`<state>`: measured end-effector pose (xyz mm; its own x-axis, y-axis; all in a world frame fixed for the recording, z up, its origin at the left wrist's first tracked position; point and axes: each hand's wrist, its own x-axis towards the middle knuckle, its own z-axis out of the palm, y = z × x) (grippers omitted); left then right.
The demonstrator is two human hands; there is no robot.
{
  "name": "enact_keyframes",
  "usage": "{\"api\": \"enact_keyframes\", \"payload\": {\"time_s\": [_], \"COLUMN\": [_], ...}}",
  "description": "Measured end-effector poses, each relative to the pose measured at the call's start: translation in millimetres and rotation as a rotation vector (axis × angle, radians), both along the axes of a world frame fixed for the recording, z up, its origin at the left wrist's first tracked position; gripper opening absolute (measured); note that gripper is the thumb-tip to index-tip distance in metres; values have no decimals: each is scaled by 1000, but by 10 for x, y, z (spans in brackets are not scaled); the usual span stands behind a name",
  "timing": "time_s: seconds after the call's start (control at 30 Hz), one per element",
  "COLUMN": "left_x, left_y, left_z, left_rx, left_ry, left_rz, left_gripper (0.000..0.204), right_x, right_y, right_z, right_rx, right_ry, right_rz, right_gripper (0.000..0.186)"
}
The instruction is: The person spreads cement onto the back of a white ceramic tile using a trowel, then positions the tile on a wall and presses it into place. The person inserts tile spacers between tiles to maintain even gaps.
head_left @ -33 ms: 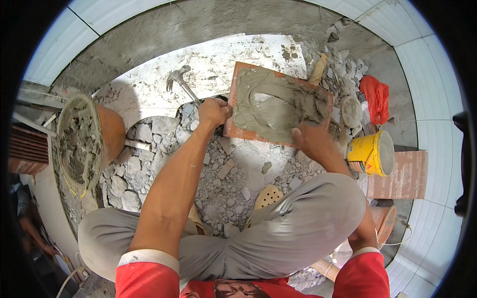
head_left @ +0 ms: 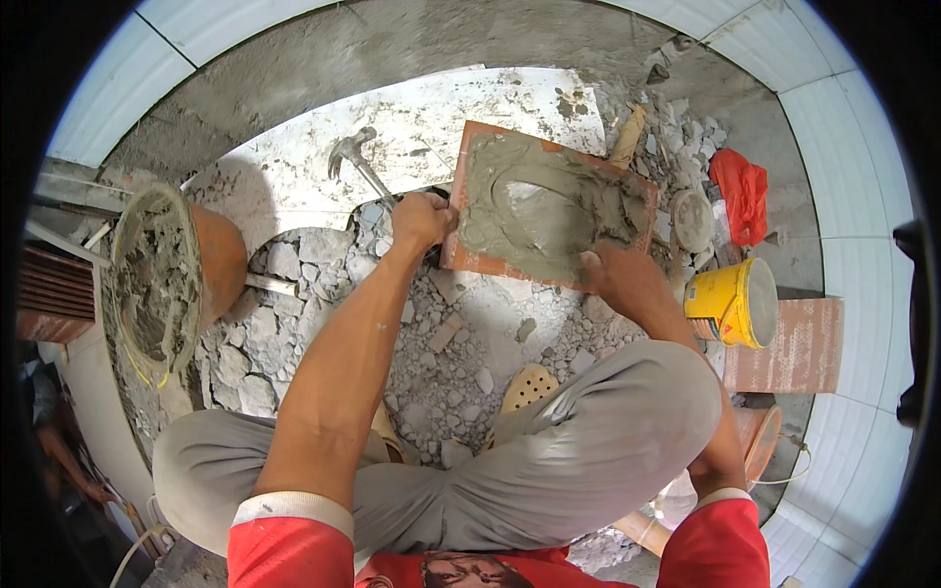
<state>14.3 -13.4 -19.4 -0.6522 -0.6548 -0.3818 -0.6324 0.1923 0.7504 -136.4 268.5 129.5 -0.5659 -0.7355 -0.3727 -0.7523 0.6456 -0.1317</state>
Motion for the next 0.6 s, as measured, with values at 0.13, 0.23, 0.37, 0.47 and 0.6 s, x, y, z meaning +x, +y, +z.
{"api": "enact_keyframes", "payload": {"time_s": [0.13, 0.23, 0.37, 0.47, 0.6], "left_x": [-19, -8, -37, -64, -71], "left_y": [-21, -45, -81, -88, -86], "left_z": [-73, -112, -53, 51, 172], "left_rx": [12, 28, 67, 105, 137], "left_ry": [8, 22, -4, -45, -89], "left_rz": [-7, 23, 62, 36, 15], "left_gripper": [17, 22, 26, 23, 26], "right_x": [-50, -136, -211, -196, -188], "right_y": [-119, -295, -394, -343, -277], "right_z": [311, 333, 247, 204, 162], "right_rx": [-102, -45, 42, 108, 125], "right_ry": [-512, -753, -800, -762, -676], "right_rz": [-258, -387, -275, -165, -68], "right_gripper": [44, 44, 45, 45, 45]}}
